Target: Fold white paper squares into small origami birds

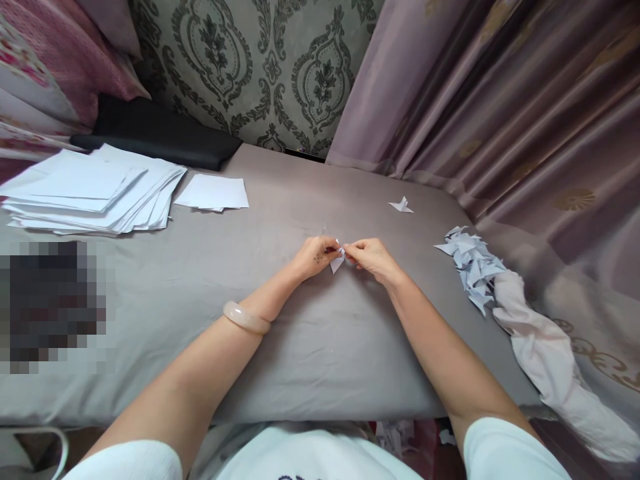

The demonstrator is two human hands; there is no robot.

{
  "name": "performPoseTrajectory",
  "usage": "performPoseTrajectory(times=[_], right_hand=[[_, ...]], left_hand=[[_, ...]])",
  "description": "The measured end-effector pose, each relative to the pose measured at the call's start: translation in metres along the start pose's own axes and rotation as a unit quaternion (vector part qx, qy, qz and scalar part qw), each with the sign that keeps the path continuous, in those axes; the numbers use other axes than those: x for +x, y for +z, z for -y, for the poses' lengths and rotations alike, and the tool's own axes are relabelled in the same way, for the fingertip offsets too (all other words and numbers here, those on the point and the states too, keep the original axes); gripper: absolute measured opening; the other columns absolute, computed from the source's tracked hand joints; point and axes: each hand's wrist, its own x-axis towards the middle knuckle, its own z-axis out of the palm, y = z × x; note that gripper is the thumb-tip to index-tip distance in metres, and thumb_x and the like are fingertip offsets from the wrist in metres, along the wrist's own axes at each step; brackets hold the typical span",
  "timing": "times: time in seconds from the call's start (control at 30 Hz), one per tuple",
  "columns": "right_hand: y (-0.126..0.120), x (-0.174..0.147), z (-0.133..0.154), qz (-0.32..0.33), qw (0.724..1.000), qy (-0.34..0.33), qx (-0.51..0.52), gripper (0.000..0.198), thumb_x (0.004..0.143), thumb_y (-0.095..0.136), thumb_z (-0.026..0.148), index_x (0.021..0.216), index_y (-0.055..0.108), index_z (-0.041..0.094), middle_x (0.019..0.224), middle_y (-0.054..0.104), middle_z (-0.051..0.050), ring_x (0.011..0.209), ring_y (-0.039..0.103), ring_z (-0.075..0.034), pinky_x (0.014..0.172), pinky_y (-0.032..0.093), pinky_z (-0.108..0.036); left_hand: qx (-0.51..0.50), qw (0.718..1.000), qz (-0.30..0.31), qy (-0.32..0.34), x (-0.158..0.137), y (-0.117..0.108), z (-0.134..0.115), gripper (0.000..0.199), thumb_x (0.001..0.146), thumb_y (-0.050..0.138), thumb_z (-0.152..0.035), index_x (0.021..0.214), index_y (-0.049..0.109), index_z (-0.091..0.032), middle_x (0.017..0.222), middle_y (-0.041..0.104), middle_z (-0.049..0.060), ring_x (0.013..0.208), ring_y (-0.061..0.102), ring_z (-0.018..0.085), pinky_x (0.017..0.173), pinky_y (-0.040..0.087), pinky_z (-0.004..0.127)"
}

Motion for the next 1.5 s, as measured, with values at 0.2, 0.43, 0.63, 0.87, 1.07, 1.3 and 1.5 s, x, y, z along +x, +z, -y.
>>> performPoseTrajectory(times=[0.2, 0.43, 0.63, 0.87, 1.07, 1.3, 1.5], right_hand=[[-0.003, -0.001, -0.005, 0.035, 0.997, 0.023, 0.057, 0.027, 0.078, 0.064, 0.038, 0.063, 0.063, 0.015, 0.065, 0.06, -0.001, 0.055, 0.051, -0.007, 0.045, 0.036, -0.017], [-0.002, 0.002, -0.009, 0.036, 0.994, 0.033, 0.102, 0.017, 0.072, 0.07, 0.024, 0.059, 0.063, 0.015, 0.06, 0.058, 0.001, 0.052, 0.05, -0.005, 0.041, 0.033, -0.016], [-0.001, 0.002, -0.016, 0.057, 0.98, 0.05, 0.185, 0.018, 0.072, 0.071, 0.023, 0.058, 0.062, 0.014, 0.059, 0.058, 0.0, 0.052, 0.049, -0.005, 0.039, 0.033, -0.014], [0.003, 0.003, -0.025, 0.066, 0.966, 0.061, 0.241, 0.015, 0.075, 0.067, 0.021, 0.062, 0.063, 0.014, 0.059, 0.057, 0.001, 0.049, 0.047, -0.004, 0.039, 0.035, -0.012], [0.008, 0.001, -0.027, 0.037, 0.972, 0.023, 0.23, 0.014, 0.074, 0.068, 0.022, 0.064, 0.063, 0.015, 0.059, 0.057, 0.001, 0.049, 0.048, -0.005, 0.036, 0.032, -0.014], [0.013, -0.001, -0.038, 0.012, 0.978, -0.018, 0.206, 0.016, 0.08, 0.064, 0.032, 0.073, 0.063, 0.017, 0.056, 0.056, 0.004, 0.04, 0.043, -0.004, 0.037, 0.033, -0.017], [0.013, -0.001, -0.037, 0.038, 0.966, 0.014, 0.254, 0.015, 0.079, 0.064, 0.028, 0.069, 0.062, 0.016, 0.055, 0.054, 0.004, 0.041, 0.043, -0.004, 0.038, 0.031, -0.017]], left_hand=[[-0.001, 1.0, -0.001, 0.005, -0.001, -0.001, -0.002, 0.017, 0.084, 0.058, -0.025, 0.083, 0.072, -0.015, 0.074, 0.07, 0.001, 0.065, 0.057, 0.012, 0.062, 0.041, 0.021], [-0.007, 1.0, 0.001, -0.009, -0.002, -0.003, -0.007, 0.015, 0.083, 0.06, -0.025, 0.084, 0.072, -0.016, 0.078, 0.071, 0.001, 0.067, 0.059, 0.012, 0.065, 0.043, 0.022], [-0.018, 1.0, 0.0, -0.018, -0.002, -0.004, -0.006, 0.016, 0.082, 0.061, -0.028, 0.085, 0.072, -0.017, 0.081, 0.072, 0.002, 0.07, 0.061, 0.014, 0.067, 0.045, 0.023], [-0.03, 0.999, -0.001, -0.02, -0.001, -0.002, -0.002, 0.019, 0.082, 0.061, -0.031, 0.085, 0.072, -0.016, 0.081, 0.073, 0.004, 0.074, 0.063, 0.015, 0.069, 0.046, 0.024], [-0.044, 0.999, 0.004, -0.029, -0.003, -0.003, -0.006, 0.02, 0.081, 0.061, -0.032, 0.085, 0.072, -0.016, 0.082, 0.073, 0.004, 0.074, 0.063, 0.015, 0.068, 0.046, 0.024], [-0.047, 0.998, 0.013, -0.039, -0.002, -0.004, -0.005, 0.019, 0.082, 0.062, -0.032, 0.086, 0.072, -0.016, 0.083, 0.073, 0.004, 0.077, 0.064, 0.016, 0.069, 0.047, 0.024], [-0.044, 0.998, 0.019, -0.038, -0.001, -0.005, -0.007, 0.019, 0.082, 0.063, -0.033, 0.086, 0.072, -0.016, 0.081, 0.072, 0.003, 0.074, 0.063, 0.014, 0.068, 0.047, 0.023]])
